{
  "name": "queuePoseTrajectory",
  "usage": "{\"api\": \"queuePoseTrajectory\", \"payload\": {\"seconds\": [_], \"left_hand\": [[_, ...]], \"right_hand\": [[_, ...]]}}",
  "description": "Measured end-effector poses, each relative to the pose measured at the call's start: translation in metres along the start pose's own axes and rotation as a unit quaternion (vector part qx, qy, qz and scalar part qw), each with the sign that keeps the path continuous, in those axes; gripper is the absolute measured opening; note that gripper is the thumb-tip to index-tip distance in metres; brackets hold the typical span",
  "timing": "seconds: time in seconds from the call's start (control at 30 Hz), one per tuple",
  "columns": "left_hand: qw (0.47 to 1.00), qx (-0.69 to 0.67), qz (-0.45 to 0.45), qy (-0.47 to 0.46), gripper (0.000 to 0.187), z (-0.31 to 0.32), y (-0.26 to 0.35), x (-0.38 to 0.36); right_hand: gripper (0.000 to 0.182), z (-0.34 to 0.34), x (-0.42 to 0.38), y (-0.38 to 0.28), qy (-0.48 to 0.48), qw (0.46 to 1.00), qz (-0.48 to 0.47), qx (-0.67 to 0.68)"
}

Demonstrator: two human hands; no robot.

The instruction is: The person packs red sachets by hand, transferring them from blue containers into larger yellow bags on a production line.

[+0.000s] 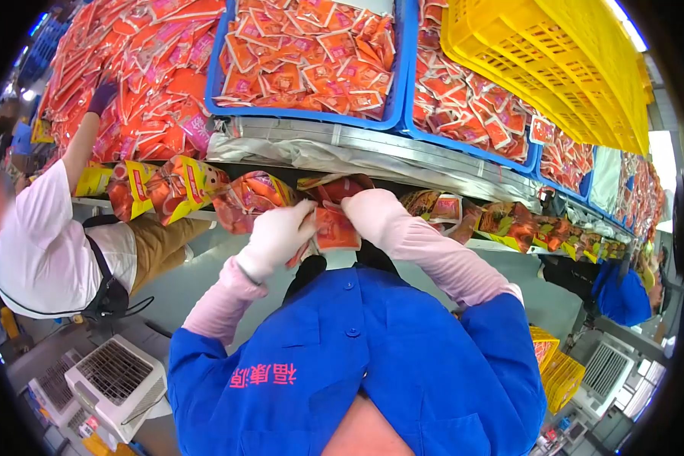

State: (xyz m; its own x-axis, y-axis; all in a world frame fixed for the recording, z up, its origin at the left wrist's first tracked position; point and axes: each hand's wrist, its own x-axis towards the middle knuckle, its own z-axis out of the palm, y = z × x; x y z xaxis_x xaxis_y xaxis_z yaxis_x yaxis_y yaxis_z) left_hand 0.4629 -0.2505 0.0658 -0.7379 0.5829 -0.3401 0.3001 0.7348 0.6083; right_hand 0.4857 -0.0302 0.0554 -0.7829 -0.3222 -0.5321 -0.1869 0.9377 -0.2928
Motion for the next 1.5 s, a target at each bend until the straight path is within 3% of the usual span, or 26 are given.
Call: {"api": "queuePoseTrajectory", "payload": {"seconds": [0.03, 0.13, 0.27, 0.33, 0.47, 0.57, 0.67, 0.7, 0.77, 0.8, 0.83, 0.87, 0.93, 1.03, 1.07, 1.1, 1.13, 1.17, 1.2, 1.23, 1.27, 1.33, 1.4, 1.43, 1.47, 1.5], "left_hand": [[1.0, 0.004, 0.006, -0.022, 0.025, -0.01, 0.0, -0.01], [0.997, 0.028, -0.052, -0.059, 0.025, -0.009, 0.007, -0.024], [0.995, -0.052, -0.022, 0.086, 0.018, 0.015, -0.006, -0.008], [0.98, -0.142, -0.028, 0.137, 0.011, -0.025, 0.009, -0.016], [0.991, -0.008, -0.037, 0.126, 0.018, -0.034, -0.001, 0.001], [0.969, 0.229, -0.084, 0.036, 0.032, -0.01, -0.033, 0.028], [0.983, 0.128, -0.124, 0.047, 0.035, -0.028, -0.036, -0.001], [0.992, 0.086, -0.087, 0.015, 0.043, -0.035, -0.047, -0.02], [0.992, 0.123, -0.016, -0.009, 0.038, -0.028, -0.066, -0.045], [0.976, 0.215, -0.005, -0.033, 0.017, -0.009, -0.082, -0.043], [0.974, 0.225, -0.023, -0.021, 0.01, 0.007, -0.099, -0.037], [0.976, 0.204, -0.018, 0.073, 0.01, 0.018, -0.107, -0.03], [0.98, 0.17, -0.015, 0.101, 0.007, -0.008, -0.078, -0.023], [0.987, 0.047, -0.036, 0.15, 0.011, -0.043, -0.048, -0.026], [0.987, 0.042, -0.055, 0.145, 0.009, -0.053, -0.043, -0.025], [0.983, -0.06, -0.042, 0.168, 0.01, -0.05, -0.049, -0.021], [0.969, -0.16, -0.031, 0.187, 0.012, -0.046, -0.055, -0.017], [0.97, -0.178, -0.051, 0.155, 0.019, -0.054, -0.043, -0.012], [0.952, -0.239, 0.013, 0.19, 0.021, -0.047, -0.039, -0.004], [0.929, -0.32, 0.0, 0.186, 0.021, -0.043, -0.023, 0.004], [0.899, -0.397, -0.009, 0.183, 0.022, -0.04, -0.002, 0.012], [0.885, -0.438, 0.011, 0.159, 0.023, -0.028, 0.037, 0.029], [0.93, -0.318, 0.094, 0.16, 0.026, 0.006, 0.046, 0.039], [0.961, -0.17, 0.14, 0.167, 0.03, 0.016, 0.04, 0.041], [0.968, -0.019, 0.186, 0.168, 0.036, 0.026, 0.033, 0.043], [0.983, 0.059, 0.134, 0.112, 0.041, 0.033, 0.028, 0.04]], "right_hand": [[0.021, -0.004, 0.013, -0.005, -0.06, 0.998, 0.008, -0.019], [0.024, -0.04, 0.032, -0.023, -0.064, 0.995, -0.048, -0.059], [0.022, -0.047, 0.058, -0.018, -0.102, 0.989, -0.081, -0.075], [0.022, -0.055, 0.059, -0.01, -0.066, 0.993, -0.091, -0.029], [0.025, -0.058, 0.085, -0.003, -0.069, 0.99, -0.117, -0.042], [0.019, -0.056, 0.098, -0.02, 0.003, 0.993, -0.104, -0.055], [0.021, -0.067, 0.102, -0.047, -0.069, 0.988, -0.132, -0.027], [0.019, -0.086, 0.096, -0.067, -0.135, 0.983, -0.112, 0.058], [0.023, -0.027, 0.122, -0.089, -0.13, 0.978, -0.137, 0.09], [0.029, 0.009, 0.153, -0.1, -0.133, 0.971, -0.189, -0.064], [0.035, 0.041, 0.183, -0.107, -0.162, 0.969, -0.167, -0.086], [0.041, 0.075, 0.211, -0.11, -0.195, 0.969, -0.133, -0.07], [0.053, 0.104, 0.252, -0.102, -0.285, 0.955, -0.086, -0.002], [0.03, -0.037, 0.13, -0.08, -0.186, 0.97, -0.106, 0.112], [0.033, -0.034, 0.123, -0.058, -0.069, 0.977, -0.183, 0.079], [0.029, -0.086, 0.074, -0.031, -0.005, 0.975, -0.136, 0.175], [0.025, -0.106, 0.035, 0.008, 0.141, 0.969, -0.042, 0.2], [0.024, -0.13, 0.022, 0.048, 0.138, 0.982, 0.112, 0.071], [0.029, -0.124, 0.017, 0.122, 0.174, 0.967, 0.17, 0.076], [0.029, -0.111, 0.024, 0.186, 0.142, 0.963, 0.229, -0.021], [0.033, -0.08, 0.038, 0.255, 0.093, 0.965, 0.237, -0.062], [0.028, -0.042, 0.056, 0.295, 0.082, 0.952, 0.281, -0.088], [0.028, -0.031, 0.079, 0.319, 0.105, 0.939, 0.321, -0.069], [0.029, -0.023, 0.084, 0.323, 0.128, 0.92, 0.367, -0.041], [0.03, -0.041, 0.063, 0.304, 0.162, 0.931, 0.323, -0.043], [0.032, -0.059, 0.039, 0.282, 0.22, 0.937, 0.265, -0.063]]}}
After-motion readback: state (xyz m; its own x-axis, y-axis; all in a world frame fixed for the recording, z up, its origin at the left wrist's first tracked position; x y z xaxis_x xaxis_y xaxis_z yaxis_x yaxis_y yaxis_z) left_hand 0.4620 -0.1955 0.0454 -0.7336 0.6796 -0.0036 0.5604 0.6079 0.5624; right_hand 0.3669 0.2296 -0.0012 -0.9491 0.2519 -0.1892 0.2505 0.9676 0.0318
